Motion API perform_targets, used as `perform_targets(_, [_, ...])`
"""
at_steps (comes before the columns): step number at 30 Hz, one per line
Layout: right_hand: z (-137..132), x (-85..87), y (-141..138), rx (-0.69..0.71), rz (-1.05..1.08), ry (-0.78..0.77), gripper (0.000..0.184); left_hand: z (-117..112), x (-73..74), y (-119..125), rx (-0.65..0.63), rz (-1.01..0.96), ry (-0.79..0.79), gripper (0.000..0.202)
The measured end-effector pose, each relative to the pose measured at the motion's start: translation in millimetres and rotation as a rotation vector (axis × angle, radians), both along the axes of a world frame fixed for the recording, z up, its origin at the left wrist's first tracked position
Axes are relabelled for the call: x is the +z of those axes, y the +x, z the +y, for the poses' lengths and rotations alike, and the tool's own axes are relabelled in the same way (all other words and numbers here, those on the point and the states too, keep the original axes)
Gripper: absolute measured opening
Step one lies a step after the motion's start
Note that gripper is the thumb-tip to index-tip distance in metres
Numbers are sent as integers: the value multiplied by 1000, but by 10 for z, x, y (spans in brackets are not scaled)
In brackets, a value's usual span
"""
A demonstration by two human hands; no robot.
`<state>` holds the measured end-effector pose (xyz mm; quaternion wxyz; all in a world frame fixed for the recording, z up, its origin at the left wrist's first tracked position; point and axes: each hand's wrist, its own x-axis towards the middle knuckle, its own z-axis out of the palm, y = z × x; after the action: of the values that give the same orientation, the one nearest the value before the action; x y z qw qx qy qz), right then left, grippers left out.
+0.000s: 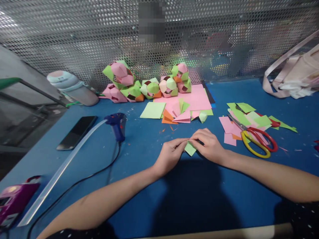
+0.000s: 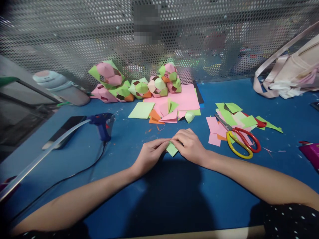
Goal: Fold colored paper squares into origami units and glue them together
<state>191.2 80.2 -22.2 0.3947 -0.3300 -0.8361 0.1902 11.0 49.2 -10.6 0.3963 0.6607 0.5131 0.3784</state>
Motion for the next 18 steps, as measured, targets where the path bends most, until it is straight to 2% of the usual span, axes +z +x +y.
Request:
perform_targets(4, [0, 13, 5, 0, -32, -16, 13, 1, 1, 11, 25, -35, -42, 23])
perform_targets(6, [-9, 32, 11, -6, -34, -34, 10, 11, -3, 6, 66, -74, -74, 21])
perform_targets(9, [-17, 50, 19, -37, 5, -68, 19, 35, -19, -6, 144, -164, -123, 21])
perform_targets(11, [-10, 46, 17, -77, 26, -102, 15, 52, -33, -11, 186, -236, -152, 21])
perform_targets(14, [11, 23, 8, -135, 13, -122, 7, 64, -49, -6, 181, -299, -193, 18])
perform_targets(18, [30, 6, 0, -136, -18, -90, 14, 50, -41, 19, 124, -250, -199, 21])
